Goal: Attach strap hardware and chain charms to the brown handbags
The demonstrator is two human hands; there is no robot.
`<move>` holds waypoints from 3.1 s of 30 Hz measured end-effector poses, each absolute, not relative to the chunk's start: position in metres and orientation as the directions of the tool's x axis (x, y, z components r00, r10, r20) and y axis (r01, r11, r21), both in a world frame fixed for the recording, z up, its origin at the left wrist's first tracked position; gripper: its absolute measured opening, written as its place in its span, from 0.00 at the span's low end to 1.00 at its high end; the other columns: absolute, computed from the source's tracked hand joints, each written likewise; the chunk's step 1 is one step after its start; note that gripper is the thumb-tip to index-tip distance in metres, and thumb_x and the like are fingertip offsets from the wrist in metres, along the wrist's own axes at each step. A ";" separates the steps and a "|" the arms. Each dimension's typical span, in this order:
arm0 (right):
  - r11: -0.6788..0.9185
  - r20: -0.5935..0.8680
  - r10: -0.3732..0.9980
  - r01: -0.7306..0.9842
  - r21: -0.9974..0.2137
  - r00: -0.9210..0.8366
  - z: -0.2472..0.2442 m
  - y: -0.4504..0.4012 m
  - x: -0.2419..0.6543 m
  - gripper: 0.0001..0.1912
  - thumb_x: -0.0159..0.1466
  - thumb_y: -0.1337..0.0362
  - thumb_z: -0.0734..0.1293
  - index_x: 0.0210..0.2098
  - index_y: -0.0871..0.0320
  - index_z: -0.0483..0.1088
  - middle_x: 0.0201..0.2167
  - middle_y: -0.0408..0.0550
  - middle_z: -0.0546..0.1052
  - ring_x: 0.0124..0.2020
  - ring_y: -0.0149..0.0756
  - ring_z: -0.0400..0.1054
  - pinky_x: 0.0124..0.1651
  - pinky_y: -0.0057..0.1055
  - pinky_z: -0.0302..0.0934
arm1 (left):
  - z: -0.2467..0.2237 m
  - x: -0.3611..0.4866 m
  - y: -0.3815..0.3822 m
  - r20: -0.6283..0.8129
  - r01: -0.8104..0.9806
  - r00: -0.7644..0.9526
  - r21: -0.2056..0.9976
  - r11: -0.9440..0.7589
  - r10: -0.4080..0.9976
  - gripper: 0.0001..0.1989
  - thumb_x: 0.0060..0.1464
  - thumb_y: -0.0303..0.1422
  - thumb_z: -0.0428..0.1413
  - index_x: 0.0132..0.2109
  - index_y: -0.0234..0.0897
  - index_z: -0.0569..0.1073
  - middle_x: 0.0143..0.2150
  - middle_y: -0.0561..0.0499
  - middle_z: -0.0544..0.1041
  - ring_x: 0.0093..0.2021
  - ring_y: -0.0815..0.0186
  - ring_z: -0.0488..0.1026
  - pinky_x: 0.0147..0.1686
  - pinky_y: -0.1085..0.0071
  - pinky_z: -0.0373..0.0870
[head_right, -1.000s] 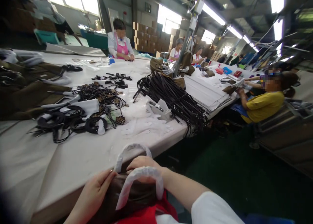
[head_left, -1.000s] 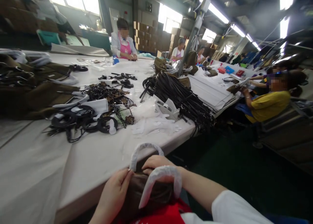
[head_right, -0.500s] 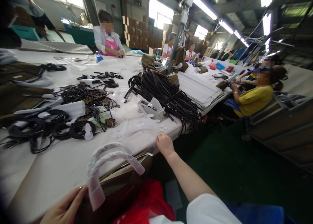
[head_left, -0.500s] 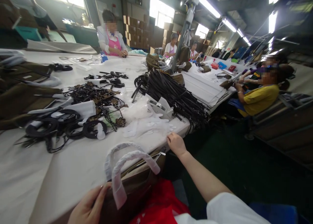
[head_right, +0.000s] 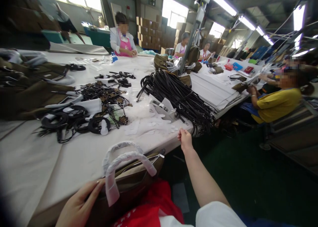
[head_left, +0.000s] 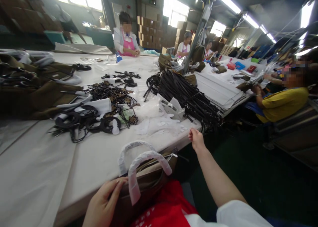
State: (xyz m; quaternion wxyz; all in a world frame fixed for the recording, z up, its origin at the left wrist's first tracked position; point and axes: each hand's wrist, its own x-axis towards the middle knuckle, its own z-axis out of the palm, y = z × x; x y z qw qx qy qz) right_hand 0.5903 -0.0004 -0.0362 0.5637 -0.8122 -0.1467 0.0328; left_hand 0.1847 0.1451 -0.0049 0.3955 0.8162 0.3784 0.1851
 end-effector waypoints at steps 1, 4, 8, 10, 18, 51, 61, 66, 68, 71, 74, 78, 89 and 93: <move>-0.285 0.133 0.227 0.196 -0.938 0.965 -0.030 -0.002 0.593 0.27 0.61 0.37 0.58 0.25 0.55 0.59 0.15 0.39 0.66 0.15 0.29 0.62 0.19 0.25 0.56 | -0.005 0.184 0.145 0.014 0.463 0.650 0.786 -0.410 0.760 0.26 0.58 0.55 0.47 0.39 0.44 0.82 0.40 0.50 0.84 0.42 0.57 0.81 0.45 0.65 0.79; -0.202 0.202 0.123 0.223 -0.954 0.972 -0.004 -0.006 0.593 0.26 0.61 0.38 0.61 0.30 0.55 0.61 0.17 0.37 0.66 0.17 0.28 0.61 0.21 0.25 0.56 | -0.005 0.182 0.145 0.090 0.446 0.660 0.753 -0.485 0.746 0.24 0.61 0.51 0.46 0.40 0.44 0.82 0.39 0.49 0.84 0.41 0.57 0.81 0.44 0.63 0.79; -0.202 0.337 0.318 0.411 -0.889 0.886 0.032 0.010 0.557 0.20 0.62 0.45 0.65 0.31 0.57 0.66 0.18 0.38 0.68 0.19 0.29 0.62 0.25 0.25 0.57 | 0.001 0.185 0.138 0.277 0.407 0.688 0.618 -0.673 0.671 0.20 0.64 0.43 0.47 0.38 0.42 0.81 0.48 0.45 0.82 0.50 0.55 0.78 0.52 0.57 0.76; -0.216 0.306 0.586 0.509 -0.833 0.750 0.045 0.030 0.525 0.18 0.63 0.48 0.66 0.30 0.57 0.68 0.16 0.38 0.68 0.19 0.29 0.62 0.26 0.26 0.56 | 0.009 0.189 0.130 0.318 0.393 0.703 0.572 -0.720 0.636 0.19 0.66 0.38 0.46 0.37 0.39 0.80 0.60 0.43 0.74 0.51 0.58 0.78 0.54 0.59 0.74; -0.178 -0.181 0.983 0.236 -0.955 0.011 0.053 0.080 0.440 0.16 0.60 0.52 0.67 0.27 0.58 0.65 0.21 0.37 0.66 0.22 0.26 0.54 0.25 0.24 0.49 | 0.026 0.191 0.113 0.163 0.455 0.765 0.547 -0.703 0.623 0.15 0.66 0.28 0.45 0.37 0.36 0.76 0.61 0.41 0.73 0.43 0.62 0.79 0.48 0.65 0.76; 0.309 -0.078 0.939 0.922 -0.233 -0.335 0.050 0.067 0.374 0.10 0.69 0.68 0.62 0.36 0.60 0.75 0.33 0.50 0.77 0.34 0.37 0.72 0.38 0.30 0.61 | 0.010 0.184 0.118 0.185 0.388 0.725 0.686 -0.615 0.663 0.13 0.65 0.32 0.50 0.37 0.38 0.78 0.45 0.48 0.79 0.45 0.62 0.75 0.48 0.67 0.69; 0.149 0.219 0.975 0.826 -0.543 -0.032 0.040 0.054 0.351 0.06 0.62 0.67 0.68 0.29 0.57 0.76 0.24 0.43 0.76 0.27 0.31 0.68 0.33 0.27 0.56 | -0.011 0.173 0.142 -0.210 0.337 0.563 0.942 0.010 0.799 0.19 0.55 0.45 0.54 0.29 0.35 0.80 0.23 0.51 0.73 0.27 0.64 0.70 0.31 0.69 0.65; 0.159 0.187 0.980 0.848 -0.506 -0.072 0.027 0.060 0.348 0.08 0.62 0.65 0.68 0.28 0.57 0.77 0.24 0.43 0.76 0.27 0.31 0.68 0.33 0.28 0.55 | -0.012 0.176 0.141 -0.256 0.305 0.562 0.948 0.091 0.786 0.20 0.52 0.47 0.55 0.28 0.34 0.79 0.21 0.51 0.74 0.24 0.66 0.68 0.26 0.72 0.63; 0.165 0.174 0.981 0.857 -0.489 -0.089 0.026 0.062 0.348 0.08 0.63 0.64 0.68 0.28 0.57 0.77 0.24 0.44 0.76 0.27 0.31 0.69 0.33 0.28 0.55 | -0.010 0.177 0.141 -0.262 0.300 0.561 0.948 0.102 0.785 0.20 0.52 0.47 0.55 0.29 0.34 0.79 0.20 0.52 0.73 0.23 0.66 0.68 0.25 0.72 0.63; 0.157 0.160 0.983 0.870 -0.468 -0.091 0.025 0.063 0.347 0.09 0.63 0.63 0.67 0.29 0.56 0.78 0.26 0.44 0.78 0.28 0.32 0.70 0.33 0.28 0.55 | -0.010 0.178 0.141 -0.258 0.303 0.555 0.948 0.097 0.791 0.20 0.51 0.47 0.55 0.26 0.34 0.78 0.22 0.51 0.74 0.25 0.66 0.69 0.26 0.72 0.64; 0.150 0.134 0.986 0.885 -0.440 -0.101 0.025 0.065 0.347 0.10 0.65 0.62 0.66 0.30 0.56 0.78 0.28 0.46 0.79 0.29 0.32 0.70 0.34 0.28 0.55 | -0.011 0.180 0.141 -0.241 0.318 0.548 0.946 0.067 0.801 0.20 0.52 0.47 0.54 0.24 0.35 0.76 0.23 0.51 0.74 0.27 0.65 0.70 0.28 0.72 0.65; 0.130 0.111 0.989 0.904 -0.407 -0.093 0.022 0.069 0.355 0.12 0.67 0.62 0.64 0.31 0.56 0.77 0.29 0.47 0.79 0.30 0.33 0.70 0.34 0.28 0.57 | -0.006 0.197 0.145 -0.195 0.352 0.552 0.936 -0.015 0.811 0.20 0.55 0.45 0.52 0.22 0.36 0.73 0.22 0.51 0.73 0.27 0.65 0.69 0.30 0.71 0.65; 0.062 0.020 0.998 0.795 -0.603 -0.062 -0.015 0.090 0.414 0.10 0.66 0.63 0.66 0.35 0.58 0.80 0.30 0.48 0.80 0.31 0.36 0.73 0.36 0.29 0.63 | -0.005 0.244 0.178 -0.269 0.367 0.700 0.930 -0.009 0.661 0.16 0.55 0.40 0.51 0.32 0.37 0.79 0.25 0.52 0.78 0.26 0.65 0.73 0.29 0.71 0.70; 0.053 0.009 0.998 0.736 -0.675 -0.063 -0.021 0.093 0.414 0.11 0.67 0.62 0.65 0.39 0.57 0.80 0.32 0.48 0.81 0.34 0.36 0.73 0.38 0.29 0.64 | -0.014 0.238 0.180 -0.312 0.343 0.712 0.936 0.077 0.629 0.16 0.48 0.31 0.56 0.44 0.34 0.79 0.38 0.48 0.83 0.37 0.62 0.79 0.39 0.69 0.75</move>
